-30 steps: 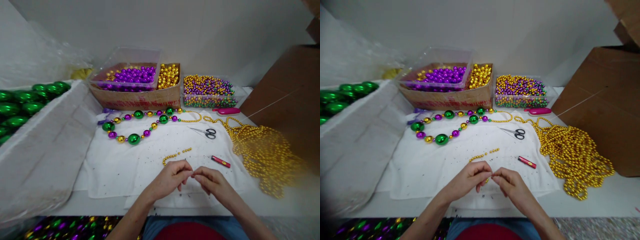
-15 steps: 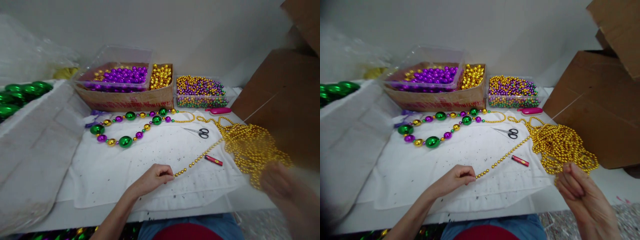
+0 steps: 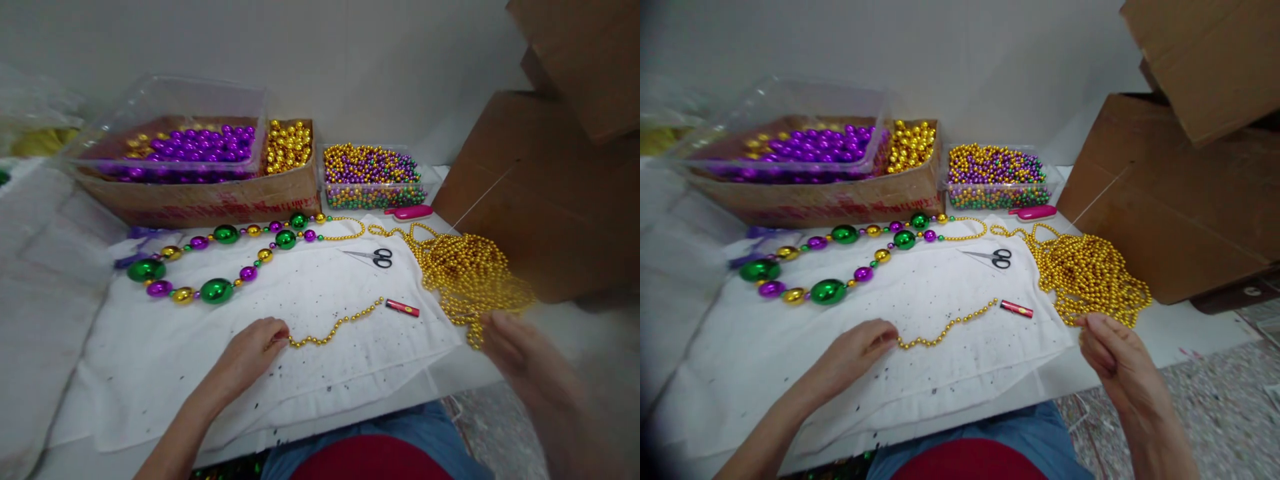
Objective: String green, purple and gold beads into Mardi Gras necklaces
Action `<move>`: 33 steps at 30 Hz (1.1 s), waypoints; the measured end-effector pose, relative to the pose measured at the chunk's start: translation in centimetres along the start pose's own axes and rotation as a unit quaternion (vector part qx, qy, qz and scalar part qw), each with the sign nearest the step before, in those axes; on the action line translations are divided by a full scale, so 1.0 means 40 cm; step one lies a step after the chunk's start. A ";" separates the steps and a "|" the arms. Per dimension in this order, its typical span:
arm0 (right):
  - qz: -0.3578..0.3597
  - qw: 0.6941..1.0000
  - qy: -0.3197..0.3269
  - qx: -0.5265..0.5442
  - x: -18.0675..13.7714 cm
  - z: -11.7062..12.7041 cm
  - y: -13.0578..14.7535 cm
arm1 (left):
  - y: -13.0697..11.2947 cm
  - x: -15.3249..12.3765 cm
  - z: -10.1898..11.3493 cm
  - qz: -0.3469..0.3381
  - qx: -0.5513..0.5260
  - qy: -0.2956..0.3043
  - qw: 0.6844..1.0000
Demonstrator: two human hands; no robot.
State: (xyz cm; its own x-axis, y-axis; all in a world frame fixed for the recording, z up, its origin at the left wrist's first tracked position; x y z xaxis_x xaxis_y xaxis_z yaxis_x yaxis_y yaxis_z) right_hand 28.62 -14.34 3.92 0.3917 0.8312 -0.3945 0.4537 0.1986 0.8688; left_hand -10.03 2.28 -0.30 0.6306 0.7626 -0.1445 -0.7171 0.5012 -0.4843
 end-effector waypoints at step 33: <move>0.124 0.865 0.205 -0.441 0.060 -0.341 -0.144 | -0.325 0.113 -0.188 0.103 -0.792 -0.164 0.579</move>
Point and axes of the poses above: each hand's wrist, its own x-axis towards the middle knuckle, its own z-axis out of the back of the hand, y = z × x, the point moved 3 cm from there along x, towards the middle knuckle, and after that the axes turned 8 degrees about -z, right-handed, at the moved point
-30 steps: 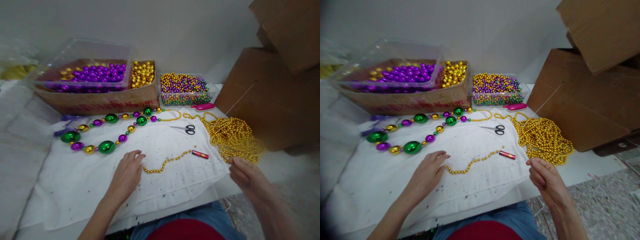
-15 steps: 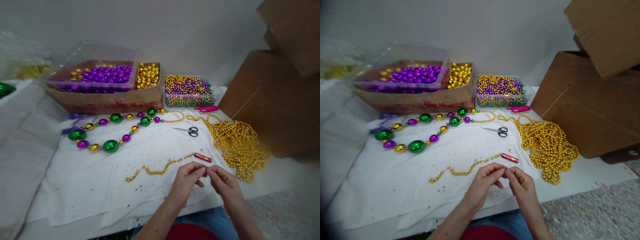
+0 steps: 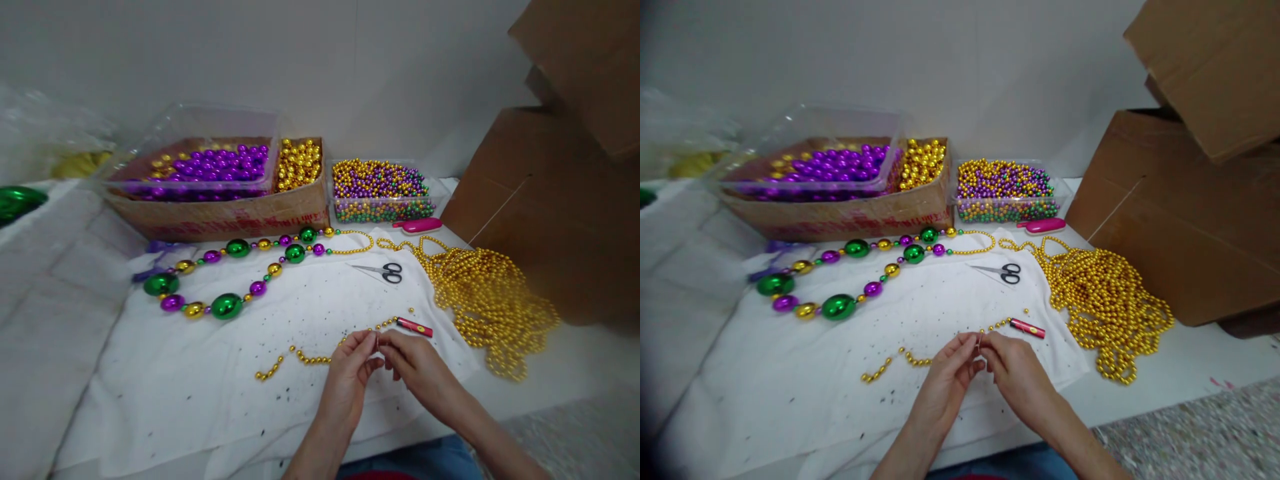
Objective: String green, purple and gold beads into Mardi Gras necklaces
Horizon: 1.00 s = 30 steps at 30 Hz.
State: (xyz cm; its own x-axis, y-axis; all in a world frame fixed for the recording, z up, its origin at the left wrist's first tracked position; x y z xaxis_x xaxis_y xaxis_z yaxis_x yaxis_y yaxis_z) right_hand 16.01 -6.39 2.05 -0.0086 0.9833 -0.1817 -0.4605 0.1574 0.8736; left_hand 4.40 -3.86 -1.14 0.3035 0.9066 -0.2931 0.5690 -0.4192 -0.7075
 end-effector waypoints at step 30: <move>-0.022 0.903 -0.098 -0.418 0.386 0.162 -0.088 | -0.054 -0.011 0.038 -0.054 0.095 -0.022 0.994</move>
Point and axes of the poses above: each hand's wrist, its own x-axis towards the middle knuckle, its own z-axis out of the back of the hand, y = z × x, the point moved 3 cm from there along x, towards the middle knuckle, and after that the axes turned 8 degrees about -z, right-handed, at the moved point
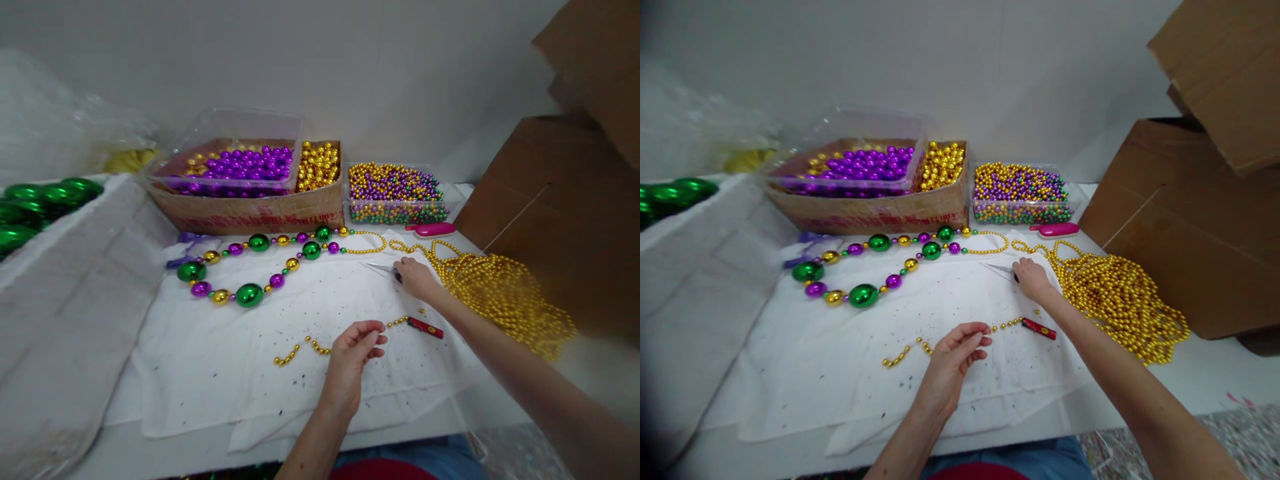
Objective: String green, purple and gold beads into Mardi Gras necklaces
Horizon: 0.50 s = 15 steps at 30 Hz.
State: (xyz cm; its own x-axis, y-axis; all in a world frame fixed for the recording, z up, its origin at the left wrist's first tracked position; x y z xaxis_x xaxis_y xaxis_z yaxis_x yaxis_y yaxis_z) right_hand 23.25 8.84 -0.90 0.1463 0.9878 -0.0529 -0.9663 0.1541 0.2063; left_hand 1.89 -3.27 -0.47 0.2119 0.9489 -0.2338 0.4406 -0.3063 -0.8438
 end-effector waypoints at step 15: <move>-0.099 0.686 0.116 0.712 -0.389 0.018 0.050 | -0.017 0.009 -0.040 -0.063 0.123 0.048 0.989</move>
Point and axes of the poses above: each hand's wrist, its own x-axis towards the middle knuckle, its own z-axis out of the back of the hand, y = z × x, the point moved 3 cm from there along x, towards the middle knuckle, and after that the axes turned 8 degrees about -z, right-handed, at the moved point
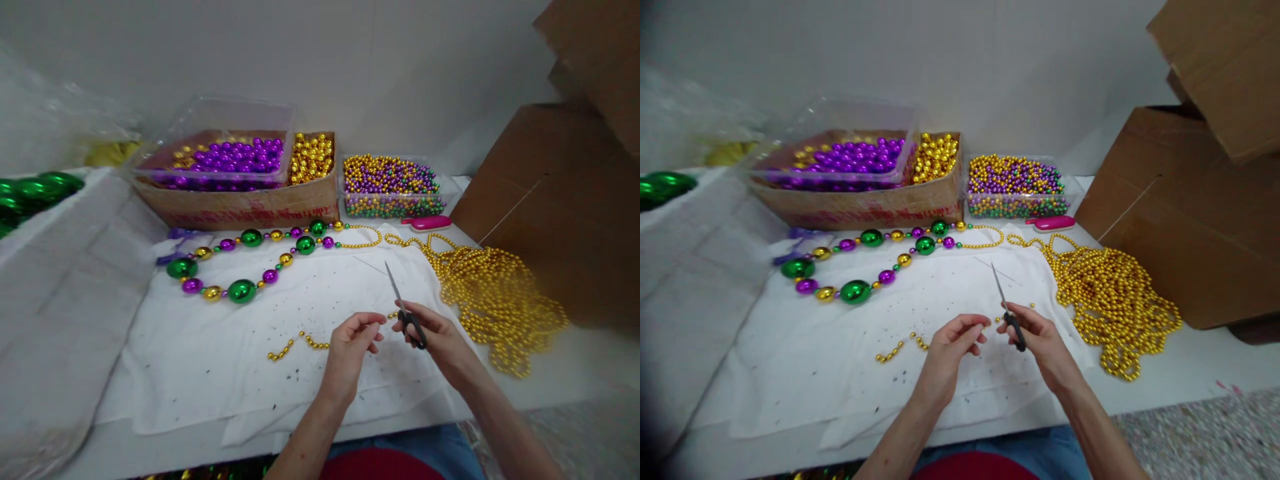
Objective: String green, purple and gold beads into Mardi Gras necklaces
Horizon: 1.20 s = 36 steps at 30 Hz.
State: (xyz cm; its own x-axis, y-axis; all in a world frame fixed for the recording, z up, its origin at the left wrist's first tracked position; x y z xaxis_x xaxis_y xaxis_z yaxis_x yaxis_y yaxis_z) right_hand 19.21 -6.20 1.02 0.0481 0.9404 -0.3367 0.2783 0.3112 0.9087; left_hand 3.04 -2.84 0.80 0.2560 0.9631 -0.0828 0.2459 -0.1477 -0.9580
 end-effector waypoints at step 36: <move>-0.124 0.986 0.113 -0.007 -0.261 0.083 -0.198 | 0.027 -0.030 -0.019 0.087 0.068 0.073 0.991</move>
State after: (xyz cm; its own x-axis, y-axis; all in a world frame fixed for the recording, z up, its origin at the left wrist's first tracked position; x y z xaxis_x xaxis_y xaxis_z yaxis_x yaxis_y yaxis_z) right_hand 19.70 -18.93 -3.48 -0.2347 0.8411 -0.4874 0.2410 0.5360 0.8091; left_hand 3.72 -4.31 0.10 0.4179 0.8819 -0.2183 0.0607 -0.2669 -0.9618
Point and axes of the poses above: each hand's wrist, its own x-axis towards the middle knuckle, its own z-axis out of the back of the hand, y = z × x, the point moved 3 cm from there along x, towards the middle knuckle, and after that the axes turned 8 degrees about -z, right-handed, at the moved point
